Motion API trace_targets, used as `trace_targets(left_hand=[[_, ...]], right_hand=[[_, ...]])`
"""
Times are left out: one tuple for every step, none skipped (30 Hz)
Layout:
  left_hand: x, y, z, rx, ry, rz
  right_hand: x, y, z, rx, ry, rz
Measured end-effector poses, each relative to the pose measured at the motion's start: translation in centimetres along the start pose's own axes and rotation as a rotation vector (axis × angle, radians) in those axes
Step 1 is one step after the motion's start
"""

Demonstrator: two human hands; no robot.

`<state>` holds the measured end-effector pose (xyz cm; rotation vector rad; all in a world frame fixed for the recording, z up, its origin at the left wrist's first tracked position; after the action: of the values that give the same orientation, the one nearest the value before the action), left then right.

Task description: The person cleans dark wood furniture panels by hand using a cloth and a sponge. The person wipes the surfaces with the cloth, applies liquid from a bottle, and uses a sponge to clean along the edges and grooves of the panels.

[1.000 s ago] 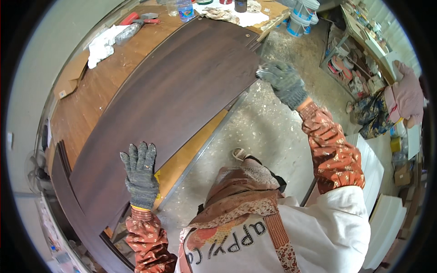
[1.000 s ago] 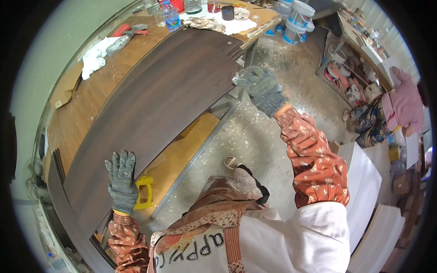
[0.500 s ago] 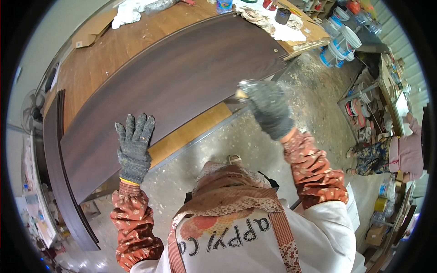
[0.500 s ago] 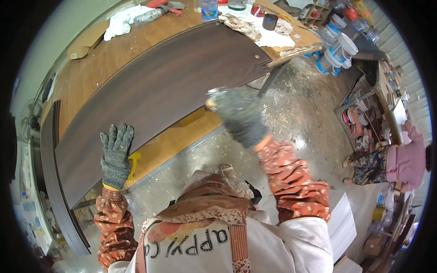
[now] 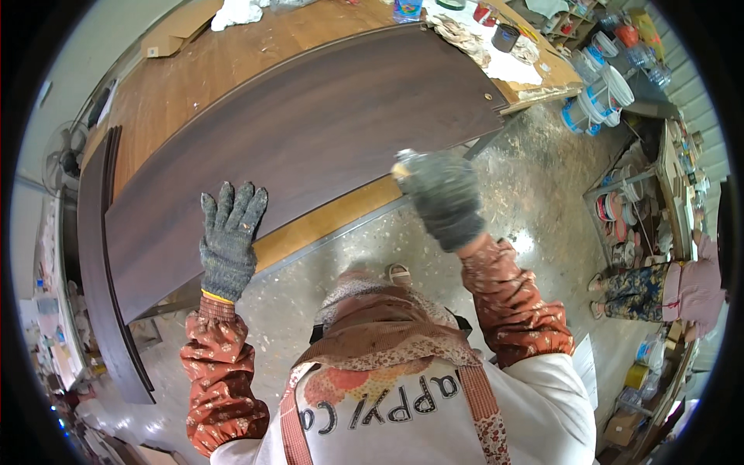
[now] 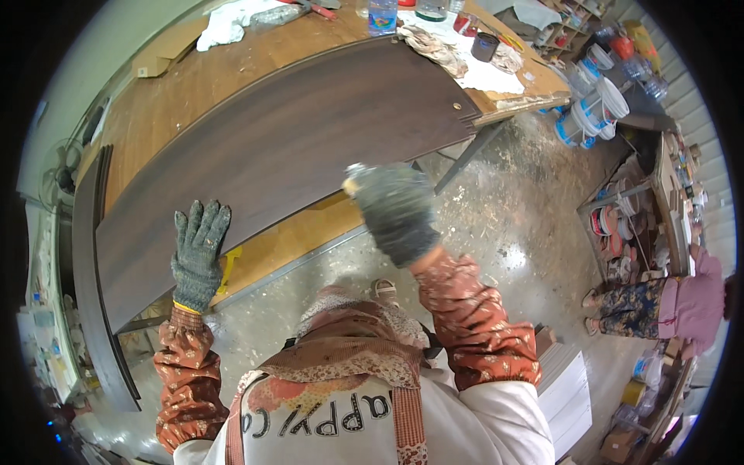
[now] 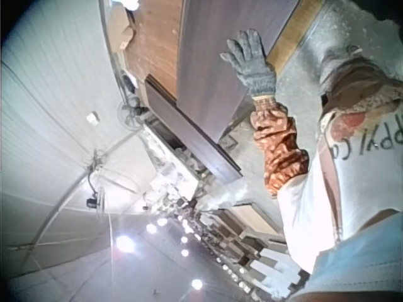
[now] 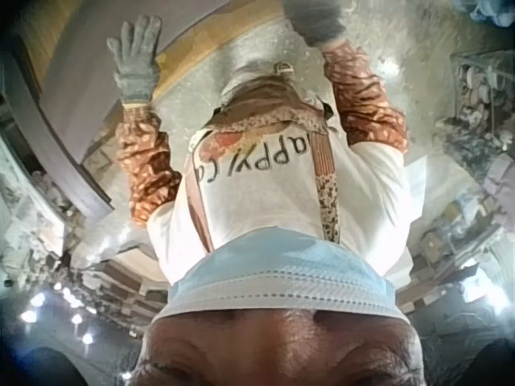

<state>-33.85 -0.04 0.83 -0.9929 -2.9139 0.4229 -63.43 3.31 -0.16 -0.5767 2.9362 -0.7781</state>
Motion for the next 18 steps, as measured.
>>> trace_targets(left_hand=[[-0.2,0.2,0.1,0.009,-0.013,0.011],[-0.2,0.5,0.1,0.019,-0.027,0.023],[-0.2,0.5,0.1,0.02,-0.021,0.029],[-0.2,0.4,0.1,0.008,-0.02,0.015],[-0.3,0.4,0.1,-0.005,-0.02,0.002],[-0.2,0.3,0.3,-0.003,-0.014,0.015],[-0.3,0.2,0.5,0.005,-0.013,0.026],[-0.3,0.2,0.7,0.013,-0.013,0.037],[-0.2,0.2,0.6,0.014,-0.014,0.043],[-0.2,0.3,0.5,0.006,-0.021,0.031],[-0.3,0.3,0.4,-0.002,-0.029,0.02],[-0.2,0.3,0.4,-0.001,-0.027,0.025],[-0.1,0.3,0.4,-0.015,-0.086,0.028],[-0.1,0.3,0.4,-0.029,-0.144,0.03],[-0.1,0.3,0.4,-0.026,-0.141,0.034],[-0.1,0.3,0.4,-0.036,-0.14,0.028],[-0.2,0.3,0.5,-0.046,-0.138,0.021],[-0.1,0.3,0.4,-0.041,-0.136,0.019]], right_hand=[[0.9,-0.5,-1.4,0.036,-0.133,0.055],[1.1,-0.5,-1.4,0.034,-0.138,0.046],[3.1,0.2,-1.1,0.107,-0.757,0.42],[4.1,1.4,0.2,0.185,-1.374,0.798],[3.7,1.5,0.0,0.188,-1.369,0.803],[3.0,1.7,0.3,0.235,-1.566,0.908],[2.1,1.9,0.6,0.286,-1.765,1.01],[1.6,2.2,0.9,0.341,-1.965,1.107],[1.5,2.5,1.5,0.332,-2.06,1.051],[1.6,3.1,1.6,0.339,-2.059,1.051],[1.1,3.8,1.8,0.3,-2.179,1.109],[0.6,4.4,1.9,0.259,-2.297,1.169],[0.7,4.8,2.1,0.265,-2.294,1.169],[0.7,5.1,2.4,0.283,-2.369,1.134],[0.7,5.2,2.4,0.301,-2.443,1.097],[0.6,5.5,2.2,0.305,-2.438,1.096],[0.6,5.6,1.5,0.29,-2.365,1.001],[0.6,5.4,0.8,0.269,-2.291,0.906]])
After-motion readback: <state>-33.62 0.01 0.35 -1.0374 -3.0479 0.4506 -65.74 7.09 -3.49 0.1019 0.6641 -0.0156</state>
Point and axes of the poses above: each hand's wrist, its own y-axis away from the middle knuckle, its own z-axis out of the palm, x = y × z, the point moved 5 cm from there along -y, towards the middle knuckle, and after that the axes turned 2 degrees about -x, right-handed, at the moved point
